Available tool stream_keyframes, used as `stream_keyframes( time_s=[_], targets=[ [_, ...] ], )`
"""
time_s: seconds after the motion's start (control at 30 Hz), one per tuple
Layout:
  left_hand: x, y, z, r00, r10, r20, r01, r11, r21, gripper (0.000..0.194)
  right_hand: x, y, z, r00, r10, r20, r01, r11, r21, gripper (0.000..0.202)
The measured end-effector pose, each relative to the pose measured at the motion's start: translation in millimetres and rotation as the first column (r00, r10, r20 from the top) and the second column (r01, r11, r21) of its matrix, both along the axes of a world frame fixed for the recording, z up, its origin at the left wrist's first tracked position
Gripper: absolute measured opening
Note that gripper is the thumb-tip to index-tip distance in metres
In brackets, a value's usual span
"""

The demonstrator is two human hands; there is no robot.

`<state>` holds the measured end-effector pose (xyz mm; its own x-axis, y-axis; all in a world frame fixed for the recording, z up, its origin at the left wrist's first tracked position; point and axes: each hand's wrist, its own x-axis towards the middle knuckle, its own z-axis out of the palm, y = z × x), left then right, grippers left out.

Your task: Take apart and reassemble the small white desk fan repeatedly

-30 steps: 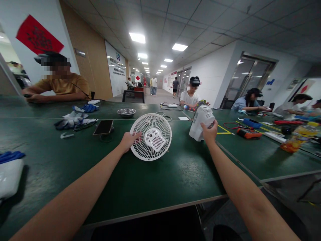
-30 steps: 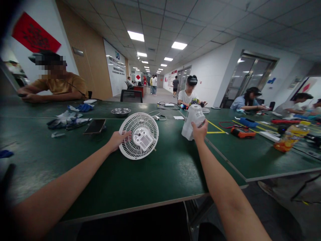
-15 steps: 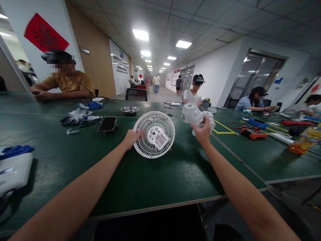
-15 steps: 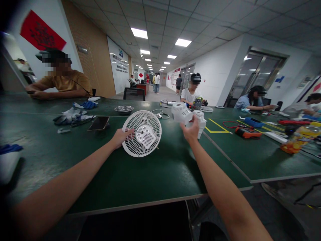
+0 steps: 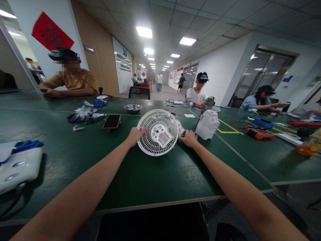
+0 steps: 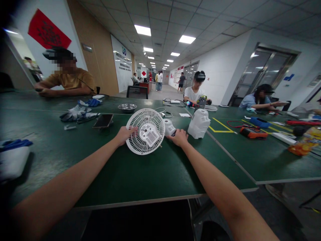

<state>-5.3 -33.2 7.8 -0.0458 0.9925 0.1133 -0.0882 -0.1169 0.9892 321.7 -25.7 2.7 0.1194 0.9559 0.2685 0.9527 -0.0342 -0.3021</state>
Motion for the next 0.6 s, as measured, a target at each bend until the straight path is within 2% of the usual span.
stream_keyframes(
  time_s=[0.07, 0.13, 0.2, 0.27, 0.33, 0.37, 0.4, 0.47, 0.53, 0.6],
  targets=[
    [0, 0, 0.3, 1.000, -0.001, 0.002, 0.001, 1.000, -0.019, 0.030, -4, -5, 4.4, 0.999, 0.035, 0.007, -0.036, 0.999, 0.030, 0.075],
    [0, -1, 1.7, 1.000, 0.003, 0.003, -0.002, 0.999, -0.033, 0.030, -7, -12, 13.4, 0.993, 0.116, -0.037, -0.108, 0.980, 0.169, 0.068],
    [-1, -2, 3.3, 1.000, 0.008, 0.001, -0.008, 0.999, -0.037, 0.028, -11, -19, 24.0, 0.962, 0.245, -0.118, -0.188, 0.913, 0.361, 0.058],
    [-1, -2, 3.6, 1.000, 0.005, -0.006, -0.005, 0.999, -0.034, 0.027, -18, -26, 31.5, 0.884, 0.376, -0.277, -0.223, 0.860, 0.458, 0.045],
    [-2, 0, 2.0, 1.000, -0.003, -0.011, 0.003, 1.000, -0.029, 0.028, -30, -34, 32.9, 0.716, 0.443, -0.539, -0.269, 0.888, 0.373, 0.040],
    [-2, 1, 0.7, 1.000, -0.006, -0.013, 0.006, 1.000, -0.024, 0.029, -37, -38, 31.5, 0.596, 0.425, -0.682, -0.329, 0.903, 0.275, 0.041],
    [-3, 1, -0.7, 1.000, -0.003, -0.017, 0.003, 1.000, -0.016, 0.030, -44, -42, 29.4, 0.469, 0.369, -0.802, -0.415, 0.894, 0.168, 0.042],
    [-3, 2, -2.9, 0.999, 0.016, -0.028, -0.016, 1.000, 0.009, 0.032, -57, -51, 25.2, 0.279, 0.214, -0.936, -0.587, 0.809, 0.010, 0.041],
    [-2, 0, -3.0, 0.998, 0.051, -0.038, -0.049, 0.997, 0.055, 0.032, -67, -59, 24.2, 0.167, 0.079, -0.983, -0.707, 0.705, -0.064, 0.044],
    [-2, -4, -0.9, 0.994, 0.088, -0.064, -0.080, 0.989, 0.125, 0.032, -72, -67, 26.4, 0.082, -0.004, -0.997, -0.781, 0.621, -0.067, 0.048]
  ],
)
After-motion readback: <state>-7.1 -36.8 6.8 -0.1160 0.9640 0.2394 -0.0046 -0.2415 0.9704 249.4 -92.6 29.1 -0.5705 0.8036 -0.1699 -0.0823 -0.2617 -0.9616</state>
